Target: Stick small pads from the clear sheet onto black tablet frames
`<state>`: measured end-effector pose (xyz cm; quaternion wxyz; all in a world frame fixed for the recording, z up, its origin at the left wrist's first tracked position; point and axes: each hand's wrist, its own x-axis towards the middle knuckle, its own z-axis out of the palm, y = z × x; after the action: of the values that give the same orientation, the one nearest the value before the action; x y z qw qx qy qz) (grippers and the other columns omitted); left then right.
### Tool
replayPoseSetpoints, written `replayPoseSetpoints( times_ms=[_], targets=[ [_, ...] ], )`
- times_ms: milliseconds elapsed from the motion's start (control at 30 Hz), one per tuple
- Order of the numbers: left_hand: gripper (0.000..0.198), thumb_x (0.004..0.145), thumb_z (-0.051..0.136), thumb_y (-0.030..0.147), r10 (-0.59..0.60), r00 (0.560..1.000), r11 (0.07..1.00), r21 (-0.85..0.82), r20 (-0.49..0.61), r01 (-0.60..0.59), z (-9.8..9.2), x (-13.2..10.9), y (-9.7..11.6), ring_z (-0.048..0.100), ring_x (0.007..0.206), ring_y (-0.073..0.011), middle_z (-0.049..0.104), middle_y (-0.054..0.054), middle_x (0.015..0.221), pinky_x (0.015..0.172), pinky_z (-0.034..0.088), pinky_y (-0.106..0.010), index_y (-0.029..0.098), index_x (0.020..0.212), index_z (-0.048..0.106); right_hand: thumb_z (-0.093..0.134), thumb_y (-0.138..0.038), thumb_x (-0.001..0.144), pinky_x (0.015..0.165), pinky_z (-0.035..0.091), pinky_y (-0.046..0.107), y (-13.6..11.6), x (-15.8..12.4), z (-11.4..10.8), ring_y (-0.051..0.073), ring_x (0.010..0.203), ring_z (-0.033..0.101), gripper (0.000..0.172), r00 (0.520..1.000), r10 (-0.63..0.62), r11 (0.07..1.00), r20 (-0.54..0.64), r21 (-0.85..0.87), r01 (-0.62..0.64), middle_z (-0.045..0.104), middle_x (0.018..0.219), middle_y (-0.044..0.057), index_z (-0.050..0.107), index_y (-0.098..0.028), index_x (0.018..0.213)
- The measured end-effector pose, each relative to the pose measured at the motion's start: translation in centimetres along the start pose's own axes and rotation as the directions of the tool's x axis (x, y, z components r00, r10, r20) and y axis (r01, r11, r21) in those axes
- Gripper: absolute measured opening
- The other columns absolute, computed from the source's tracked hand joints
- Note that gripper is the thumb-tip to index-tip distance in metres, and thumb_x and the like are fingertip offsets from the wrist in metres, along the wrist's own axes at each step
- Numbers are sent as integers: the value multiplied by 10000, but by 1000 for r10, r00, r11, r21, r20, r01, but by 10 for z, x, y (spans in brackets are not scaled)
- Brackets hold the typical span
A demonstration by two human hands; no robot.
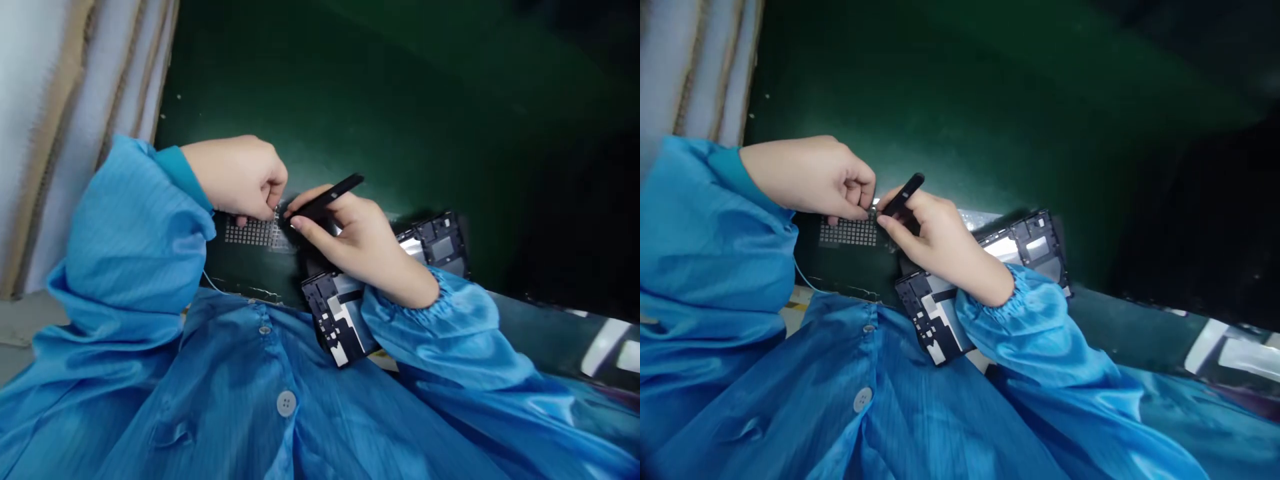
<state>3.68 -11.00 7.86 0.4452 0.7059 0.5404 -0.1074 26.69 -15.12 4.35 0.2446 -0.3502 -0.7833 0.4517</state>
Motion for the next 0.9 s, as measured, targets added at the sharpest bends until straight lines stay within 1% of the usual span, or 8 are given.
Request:
replayPoseSetpoints(
  times_ms=[200, 333, 433, 567, 633, 700, 800, 900],
  targets=[
    [25, 851, 784, 113, -9, 1000, 996, 83, 4, 9, 3, 7, 8, 786, 843, -207, 612, 74, 551, 1183, 583, -540, 113, 837, 805, 722, -340, 1076, 889, 669, 332, 7, -4, -4, 199, 1007, 815, 161, 999, 37, 999, 18, -26, -37, 858, 1121, 28, 781, -244, 1191],
    [182, 915, 723, 202, -32, 999, 992, 126, 26, 28, 1, 9, 8, 820, 924, -213, 596, 97, 578, 1162, 570, -580, 39, 919, 804, 719, -328, 1082, 909, 683, 362, 5, 2, -5, 203, 1002, 812, 141, 997, 40, 999, 63, -22, -39, 856, 1146, 27, 777, -241, 1176],
    [251, 883, 703, 268, -43, 999, 985, 166, 13, 40, 1, 9, 6, 833, 902, -210, 611, 114, 587, 1077, 606, -602, 43, 937, 802, 800, -359, 1044, 895, 686, 365, 1, 4, -10, 199, 985, 811, 138, 990, 128, 983, 52, 129, -134, 855, 1101, 22, 790, -243, 1117],
    [469, 892, 546, 382, -35, 999, 974, 222, 1, 34, 0, 9, 6, 824, 855, -183, 621, 133, 604, 981, 604, -540, -2, 1014, 787, 833, -387, 1024, 741, 665, 363, -13, -29, -16, 192, 814, 768, 123, 921, 306, 899, -243, 392, -195, 827, 947, 25, 821, -266, 1049],
    [680, 884, 340, 456, -39, 999, 962, 269, 11, 35, 1, 10, 5, 796, 820, -129, 595, 148, 614, 941, 588, -491, -47, 1071, 757, 820, -365, 1032, 752, 669, 377, -20, -60, -13, 198, 809, 756, 87, 830, 351, 912, -434, 359, -198, 800, 913, 19, 825, -291, 1078],
    [775, 869, 269, 511, -47, 999, 951, 307, 14, 41, 1, 13, 2, 779, 782, -96, 591, 149, 613, 946, 593, -482, -55, 1086, 753, 801, -306, 1043, 835, 689, 377, -23, -90, -6, 192, 867, 776, 135, 770, 357, 926, -529, 307, -219, 801, 964, 13, 799, -307, 1178],
    [647, 888, 481, 591, -83, 997, 943, 322, -2, 79, 3, 20, -10, 796, 817, -123, 676, 115, 642, 1066, 604, -540, 62, 1058, 813, 760, -229, 1060, 929, 706, 365, -17, -118, 8, 183, 959, 816, 243, 791, 275, 955, -546, 247, -162, 817, 1059, 20, 738, -301, 1291],
    [555, 784, 726, 675, -145, 989, 955, 264, 9, 138, 4, 29, -33, 808, 1031, -244, 775, 62, 777, 1276, 520, -601, 195, 1036, 845, 731, -163, 1059, 919, 713, 322, -9, -121, 17, 170, 1002, 832, 278, 824, 160, 982, -544, 174, -76, 811, 1088, 25, 712, -276, 1312]
  ],
)
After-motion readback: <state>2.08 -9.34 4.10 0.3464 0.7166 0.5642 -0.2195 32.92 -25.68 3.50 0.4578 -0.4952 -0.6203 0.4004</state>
